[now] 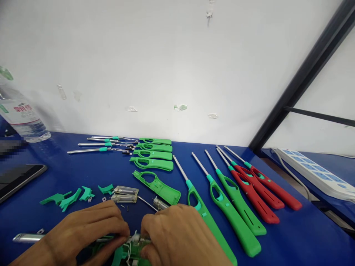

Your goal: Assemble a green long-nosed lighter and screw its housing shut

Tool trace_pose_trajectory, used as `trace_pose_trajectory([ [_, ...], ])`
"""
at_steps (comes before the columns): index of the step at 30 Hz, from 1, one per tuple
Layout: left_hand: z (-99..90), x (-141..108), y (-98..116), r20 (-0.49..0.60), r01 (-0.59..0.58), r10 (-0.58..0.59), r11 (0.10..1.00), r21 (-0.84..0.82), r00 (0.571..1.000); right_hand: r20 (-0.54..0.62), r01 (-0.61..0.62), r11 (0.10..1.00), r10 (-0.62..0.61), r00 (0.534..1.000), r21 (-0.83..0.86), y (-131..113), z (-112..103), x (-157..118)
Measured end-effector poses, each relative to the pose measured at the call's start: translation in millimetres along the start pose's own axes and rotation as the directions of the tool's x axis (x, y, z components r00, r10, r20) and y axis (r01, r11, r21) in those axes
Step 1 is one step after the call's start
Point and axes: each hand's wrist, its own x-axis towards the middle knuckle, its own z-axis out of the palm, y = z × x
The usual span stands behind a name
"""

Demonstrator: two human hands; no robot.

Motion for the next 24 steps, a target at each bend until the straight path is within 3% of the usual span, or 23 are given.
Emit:
trace_pose_trajectory([
  [14,-0.9,3.6,-1.3,-0.011,-0.085,0.086,0.995,0.051,0.996,-0.002,0.027,0.997,-0.027,1.0,-0.072,0.7,-0.1,-0.5],
  [24,-0.9,0.7,1.8,0.023,-0.082,0.08,0.992,0.099,0.997,-0.017,0.059,0.994,-0.06,0.998,-0.09,-2.4,-1.0,-0.3],
])
